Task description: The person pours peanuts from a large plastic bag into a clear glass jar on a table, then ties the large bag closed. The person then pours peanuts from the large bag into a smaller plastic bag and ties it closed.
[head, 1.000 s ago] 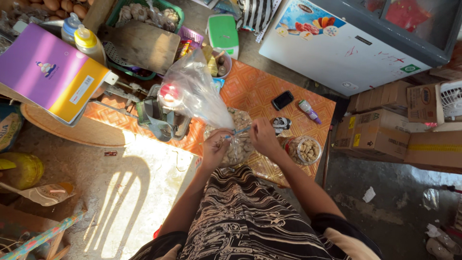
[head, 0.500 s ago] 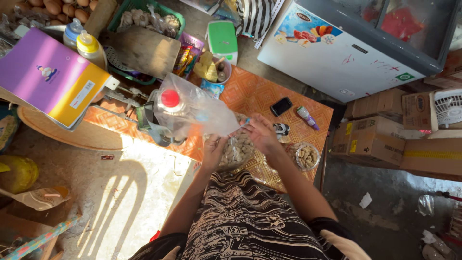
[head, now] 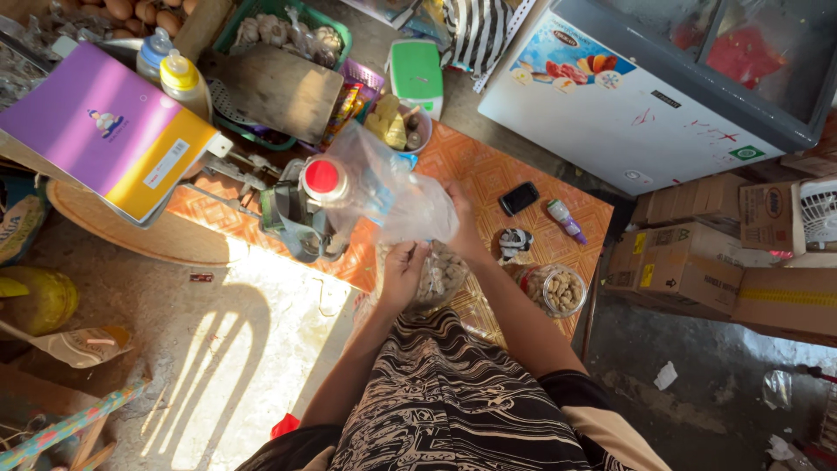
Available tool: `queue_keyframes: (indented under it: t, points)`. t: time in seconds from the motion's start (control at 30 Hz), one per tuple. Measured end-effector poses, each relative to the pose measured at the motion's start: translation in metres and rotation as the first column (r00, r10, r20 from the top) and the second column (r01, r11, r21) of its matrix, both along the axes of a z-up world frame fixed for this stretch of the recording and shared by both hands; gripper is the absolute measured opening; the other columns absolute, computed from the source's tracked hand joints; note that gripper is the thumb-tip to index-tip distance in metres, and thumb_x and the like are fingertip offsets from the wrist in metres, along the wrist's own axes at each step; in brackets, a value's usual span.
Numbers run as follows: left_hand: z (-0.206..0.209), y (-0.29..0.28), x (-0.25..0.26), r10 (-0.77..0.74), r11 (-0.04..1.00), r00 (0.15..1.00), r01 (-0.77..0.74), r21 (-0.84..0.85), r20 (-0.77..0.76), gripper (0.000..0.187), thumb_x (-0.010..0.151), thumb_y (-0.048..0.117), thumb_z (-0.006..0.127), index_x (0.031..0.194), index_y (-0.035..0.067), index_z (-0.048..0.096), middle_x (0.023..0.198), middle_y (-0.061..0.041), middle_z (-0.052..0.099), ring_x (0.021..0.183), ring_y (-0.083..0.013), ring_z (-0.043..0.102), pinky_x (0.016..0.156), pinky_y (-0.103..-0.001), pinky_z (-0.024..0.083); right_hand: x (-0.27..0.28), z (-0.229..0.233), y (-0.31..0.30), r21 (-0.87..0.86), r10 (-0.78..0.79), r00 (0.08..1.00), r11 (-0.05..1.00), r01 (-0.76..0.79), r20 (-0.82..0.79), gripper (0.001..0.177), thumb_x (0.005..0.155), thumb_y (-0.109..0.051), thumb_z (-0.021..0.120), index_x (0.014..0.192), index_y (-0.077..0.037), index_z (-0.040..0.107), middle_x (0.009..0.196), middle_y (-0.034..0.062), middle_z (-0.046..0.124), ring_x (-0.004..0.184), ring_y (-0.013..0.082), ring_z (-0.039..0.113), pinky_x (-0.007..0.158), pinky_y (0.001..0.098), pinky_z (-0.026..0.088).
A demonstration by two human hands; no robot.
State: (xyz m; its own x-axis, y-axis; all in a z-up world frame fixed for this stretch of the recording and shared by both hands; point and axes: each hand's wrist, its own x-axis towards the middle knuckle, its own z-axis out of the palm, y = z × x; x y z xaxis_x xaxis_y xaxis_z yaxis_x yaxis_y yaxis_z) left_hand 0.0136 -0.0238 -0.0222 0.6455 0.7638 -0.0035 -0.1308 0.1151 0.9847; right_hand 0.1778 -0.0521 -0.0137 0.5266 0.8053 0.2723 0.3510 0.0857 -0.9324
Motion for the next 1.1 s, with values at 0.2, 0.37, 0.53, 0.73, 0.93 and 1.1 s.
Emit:
queue_keyframes:
  t: [0.2,0.37,0.53,0.73,0.93,1.1]
  points:
    - [0.018,0.001,-0.008,-0.046,0.998,0.999,0.046,0.038,-0.006,0.02,0.107,0.016,0.059,0.09,0.004,0.063,0.08,-0.002,0.058,0.077,-0.0113,0.051,0.073,-0.026,0.044,0.009,0.002,0.009,-0.067,0.102,0.99,0.992,-0.108,-0.093,0.034,0.09,-0.003,0.074,0.121,-0.002,0.06,0.106,0.0037,0.065,0.099,0.012,0.062,0.087,0.0272,0.052]
    - [0.034,0.015,-0.006,0.012,0.839,0.987,0.077,0.538,-0.159,0.013,0.101,0.016,0.064,0.096,0.007,0.071,0.088,-0.007,0.074,0.077,-0.0219,0.059,0.08,-0.036,0.044,0.013,-0.006,0.0,0.069,0.097,0.995,0.993,-0.096,-0.017,0.054,0.077,0.003,0.074,0.127,0.004,0.055,0.118,0.0077,0.063,0.107,0.0165,0.059,0.092,0.0305,0.049]
    - [0.034,0.029,0.004,0.005,0.836,0.989,0.078,0.543,-0.151,0.014,0.1,0.013,0.066,0.109,0.01,0.076,0.103,-0.011,0.076,0.088,-0.0245,0.07,0.084,-0.037,0.052,0.006,-0.001,-0.034,-0.063,-0.129,0.9,0.992,0.113,-0.417,0.009,0.107,-0.009,0.057,0.11,-0.001,0.052,0.096,0.0073,0.062,0.086,0.0212,0.071,0.077,0.0357,0.059]
    - [0.023,0.024,0.021,0.077,0.985,0.964,-0.033,0.172,-0.254,0.01,0.092,0.012,0.079,0.099,0.005,0.079,0.086,-0.012,0.079,0.072,-0.0194,0.072,0.068,-0.032,0.055,-0.037,0.048,-0.083,-0.13,0.083,0.956,0.99,-0.047,0.281,0.01,0.107,-0.004,0.051,0.113,0.002,0.055,0.111,0.0201,0.067,0.107,0.0287,0.068,0.096,0.042,0.054]
    - [0.011,0.026,0.013,0.093,0.928,0.994,-0.068,0.366,-0.052,0.016,0.089,0.006,0.076,0.104,0.002,0.077,0.096,-0.013,0.079,0.085,-0.0174,0.075,0.076,-0.03,0.058,-0.035,0.102,-0.053,-0.054,0.194,0.721,0.976,-0.213,0.666,0.018,0.098,0.0,0.062,0.114,0.006,0.056,0.115,0.0229,0.063,0.108,0.0363,0.065,0.096,0.0445,0.055]
    - [-0.006,0.017,-0.009,0.097,0.932,0.985,-0.04,0.36,-0.142,0.013,0.095,0.007,0.075,0.107,0.001,0.078,0.094,-0.013,0.078,0.083,-0.019,0.075,0.075,-0.033,0.059,-0.029,0.134,-0.041,-0.174,0.326,0.678,0.943,-0.284,0.659,0.021,0.096,0.001,0.065,0.115,0.008,0.059,0.115,0.0228,0.063,0.106,0.0387,0.065,0.093,0.0439,0.054]
